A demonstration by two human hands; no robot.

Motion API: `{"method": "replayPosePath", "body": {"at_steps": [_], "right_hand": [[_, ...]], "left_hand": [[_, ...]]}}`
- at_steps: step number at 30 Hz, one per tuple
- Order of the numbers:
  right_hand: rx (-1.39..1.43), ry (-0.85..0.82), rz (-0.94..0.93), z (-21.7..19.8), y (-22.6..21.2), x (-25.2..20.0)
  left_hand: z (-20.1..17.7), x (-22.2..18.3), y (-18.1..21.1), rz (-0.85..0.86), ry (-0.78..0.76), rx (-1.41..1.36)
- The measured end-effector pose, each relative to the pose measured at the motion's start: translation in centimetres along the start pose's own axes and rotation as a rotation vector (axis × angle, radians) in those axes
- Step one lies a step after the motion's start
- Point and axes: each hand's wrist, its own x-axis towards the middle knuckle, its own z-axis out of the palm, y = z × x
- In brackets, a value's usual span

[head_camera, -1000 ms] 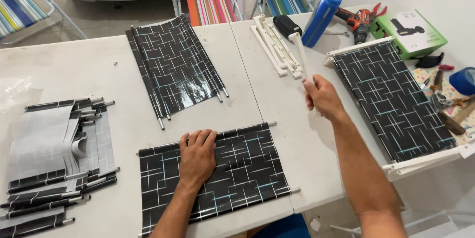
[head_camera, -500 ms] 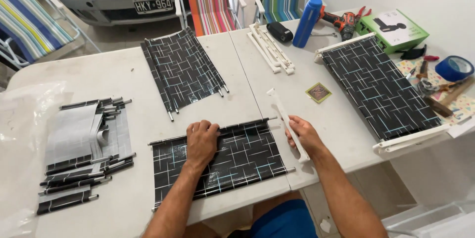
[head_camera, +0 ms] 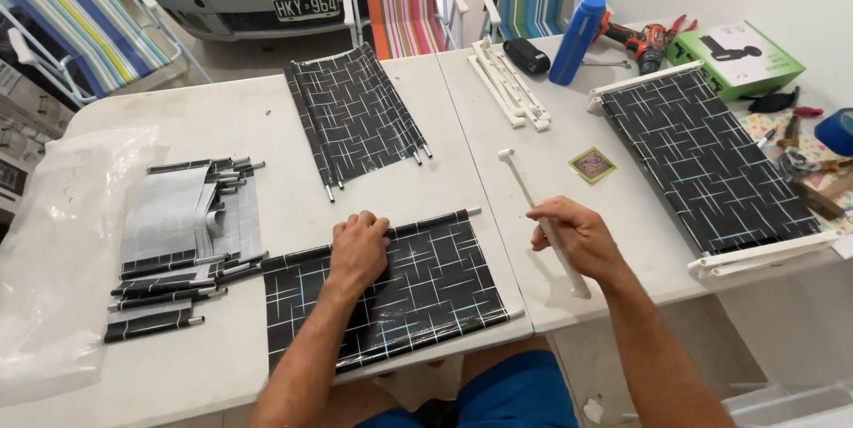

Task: Assembling a multi-tier shelf unit by inserting plastic support rods into the sleeves of patterned shelf liners.

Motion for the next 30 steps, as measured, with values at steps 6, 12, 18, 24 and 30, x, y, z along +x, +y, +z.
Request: {"method": "replayPosePath", "body": {"at_steps": [6, 12, 18, 24, 30], "right_hand": [[-0.007, 0.012, -0.030, -1.8, -0.2, 0.2], [-0.916, 0.117, -0.027, -1.2, -0.6, 0.5], [-0.124, 0.029, 0.267, 1.9, 0.5, 0.8], [0.210, -0.025, 0.346, 2.4, 8.7, 1.1], [0.505, -0.103, 0.305, 4.4, 9.6, -0.2]], "left_hand": [[2.1, 1.9, 4.5, 0.102, 0.026, -0.061], [4.2, 4.6, 8.0, 0.217, 0.145, -0.103], [2.8, 4.8, 9.6, 0.269, 0.100, -0.219], [-2.2, 3.4, 10.4, 0.297, 0.206, -0.295], [-1.1, 4.2, 10.0, 0.384, 0.265, -0.265]]}}
